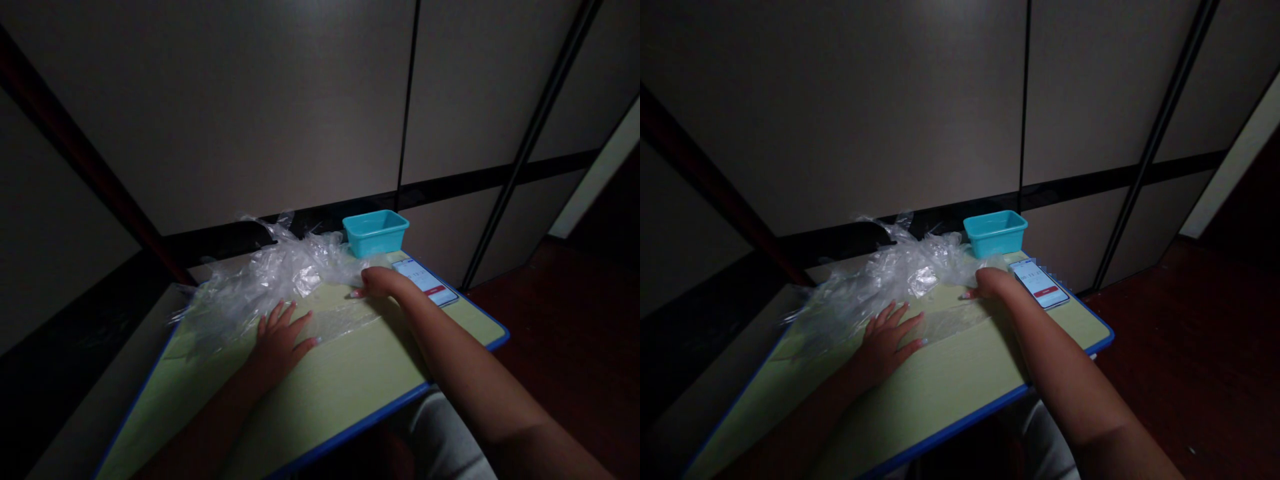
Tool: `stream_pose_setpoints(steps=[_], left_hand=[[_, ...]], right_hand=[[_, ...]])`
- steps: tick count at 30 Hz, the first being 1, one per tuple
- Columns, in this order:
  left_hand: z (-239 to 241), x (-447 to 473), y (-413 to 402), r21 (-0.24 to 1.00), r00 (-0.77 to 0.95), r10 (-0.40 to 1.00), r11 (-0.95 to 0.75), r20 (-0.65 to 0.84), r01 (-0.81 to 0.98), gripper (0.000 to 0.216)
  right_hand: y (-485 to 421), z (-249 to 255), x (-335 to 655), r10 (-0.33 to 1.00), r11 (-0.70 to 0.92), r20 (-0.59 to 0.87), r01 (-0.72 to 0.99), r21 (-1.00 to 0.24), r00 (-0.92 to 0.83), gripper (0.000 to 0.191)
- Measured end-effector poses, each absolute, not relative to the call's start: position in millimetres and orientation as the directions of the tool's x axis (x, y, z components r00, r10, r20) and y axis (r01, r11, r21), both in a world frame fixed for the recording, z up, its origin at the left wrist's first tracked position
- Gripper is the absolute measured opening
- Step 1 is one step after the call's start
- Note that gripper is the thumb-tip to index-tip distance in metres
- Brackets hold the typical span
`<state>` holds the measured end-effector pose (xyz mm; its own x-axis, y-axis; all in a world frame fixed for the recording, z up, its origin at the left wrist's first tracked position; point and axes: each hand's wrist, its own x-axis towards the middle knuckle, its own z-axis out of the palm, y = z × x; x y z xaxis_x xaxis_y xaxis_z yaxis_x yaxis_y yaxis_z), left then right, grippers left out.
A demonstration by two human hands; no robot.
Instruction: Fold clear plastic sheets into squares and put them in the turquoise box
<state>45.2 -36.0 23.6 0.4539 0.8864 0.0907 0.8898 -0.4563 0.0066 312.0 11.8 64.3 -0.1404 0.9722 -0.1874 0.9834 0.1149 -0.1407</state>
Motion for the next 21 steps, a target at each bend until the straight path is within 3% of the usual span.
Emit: stream_pose_setpoints(steps=[5, 13, 21], left_hand=[[23.3, 45.6, -36.2, 0.009, 0.451, 0.888, -0.454, 0.093, 0.891, 0.050], [24.7, 47.1, -37.0, -0.005, 0.450, 0.889, -0.451, 0.086, 0.893, 0.050], [24.7, 47.4, -37.5, -0.012, 0.449, 0.888, -0.450, 0.094, 0.893, 0.049]], right_hand=[[7.2, 63.8, 298.4, 0.943, 0.308, -0.037, 0.910, -0.277, -0.331, 0.031], [6.5, 52.6, 288.0, 0.865, 0.450, 0.032, 0.745, -0.493, -0.501, 0.026], [10.5, 41.6, 280.2, 0.855, 0.497, 0.034, 0.798, -0.340, -0.518, 0.021]])
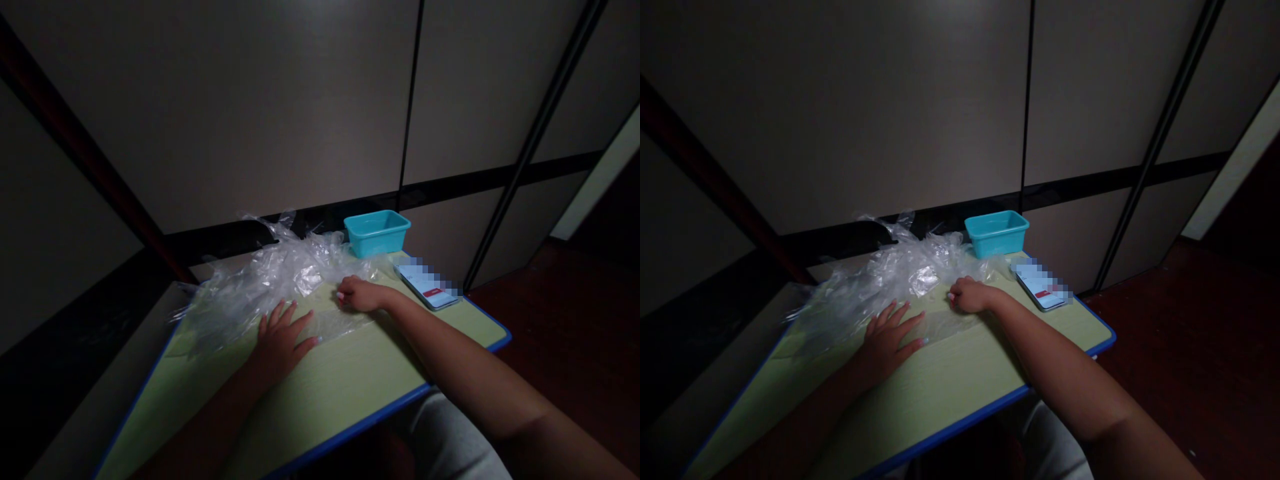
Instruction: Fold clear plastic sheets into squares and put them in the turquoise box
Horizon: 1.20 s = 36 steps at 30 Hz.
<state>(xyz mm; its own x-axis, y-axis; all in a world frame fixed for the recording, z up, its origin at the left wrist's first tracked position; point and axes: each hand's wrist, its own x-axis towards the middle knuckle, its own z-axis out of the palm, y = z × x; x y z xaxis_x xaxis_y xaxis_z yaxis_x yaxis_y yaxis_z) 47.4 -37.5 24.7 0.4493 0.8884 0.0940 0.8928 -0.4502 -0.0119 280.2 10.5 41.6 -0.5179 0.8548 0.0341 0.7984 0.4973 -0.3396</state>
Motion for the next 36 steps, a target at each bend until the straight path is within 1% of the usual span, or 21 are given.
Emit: stream_pose_setpoints(steps=[7, 15, 25, 36], left_hand=[[20.4, 46.3, -34.8, -0.007, 0.457, 0.882, -0.459, 0.114, 0.889, 0.050], [21.2, 46.7, -36.3, -0.012, 0.456, 0.883, -0.458, 0.114, 0.889, 0.051], [24.6, 47.5, -37.8, 0.031, 0.473, 0.877, -0.477, 0.087, 0.878, 0.043], [24.3, 47.1, -38.8, 0.008, 0.476, 0.875, -0.478, 0.092, 0.878, 0.043]], right_hand=[[10.7, 33.3, 270.9, 0.876, 0.474, 0.039, 0.840, -0.264, -0.481, 0.024], [4.5, 37.6, 261.8, 0.883, 0.462, 0.011, 0.863, -0.205, -0.470, 0.028], [3.5, 39.1, 259.3, 0.866, 0.493, 0.005, 0.850, -0.185, -0.500, 0.029], [1.2, 39.9, 259.1, 0.855, 0.512, -0.007, 0.845, -0.153, -0.519, 0.030]])
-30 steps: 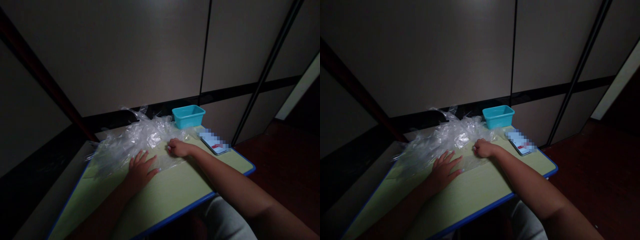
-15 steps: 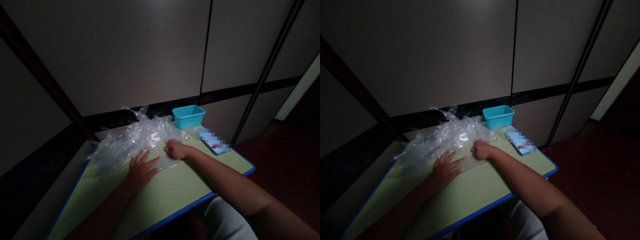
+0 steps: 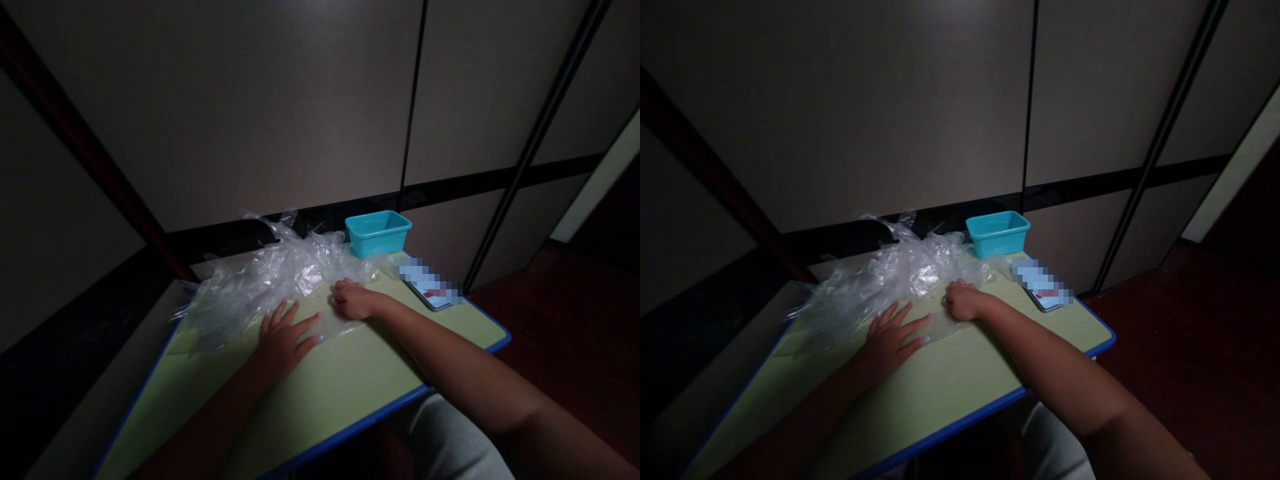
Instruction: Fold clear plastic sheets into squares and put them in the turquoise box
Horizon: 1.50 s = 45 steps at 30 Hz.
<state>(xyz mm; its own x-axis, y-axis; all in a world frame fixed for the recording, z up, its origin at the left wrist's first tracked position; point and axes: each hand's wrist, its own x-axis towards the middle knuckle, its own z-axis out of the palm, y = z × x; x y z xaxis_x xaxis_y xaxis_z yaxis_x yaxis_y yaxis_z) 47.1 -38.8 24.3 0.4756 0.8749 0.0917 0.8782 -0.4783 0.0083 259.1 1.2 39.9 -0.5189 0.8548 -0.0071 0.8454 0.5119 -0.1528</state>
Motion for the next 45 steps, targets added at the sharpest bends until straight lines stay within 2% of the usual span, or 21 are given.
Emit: stream_pose_setpoints(steps=[13, 22, 45], left_hand=[[25.7, 47.9, -39.2, 0.028, 0.466, 0.881, -0.469, 0.073, 0.883, 0.043], [26.8, 47.4, -39.7, 0.047, 0.462, 0.884, -0.466, 0.066, 0.884, 0.043], [26.2, 47.7, -38.9, 0.031, 0.467, 0.882, -0.470, 0.063, 0.882, 0.044]], right_hand=[[0.8, 52.5, 273.0, 0.852, 0.498, -0.119, 0.860, -0.108, -0.509, 0.023], [-2.5, 65.6, 281.1, 0.839, 0.501, -0.231, 0.865, -0.024, -0.493, 0.022], [4.1, 69.2, 300.3, 0.865, 0.409, -0.345, 0.910, 0.066, -0.364, 0.021]])
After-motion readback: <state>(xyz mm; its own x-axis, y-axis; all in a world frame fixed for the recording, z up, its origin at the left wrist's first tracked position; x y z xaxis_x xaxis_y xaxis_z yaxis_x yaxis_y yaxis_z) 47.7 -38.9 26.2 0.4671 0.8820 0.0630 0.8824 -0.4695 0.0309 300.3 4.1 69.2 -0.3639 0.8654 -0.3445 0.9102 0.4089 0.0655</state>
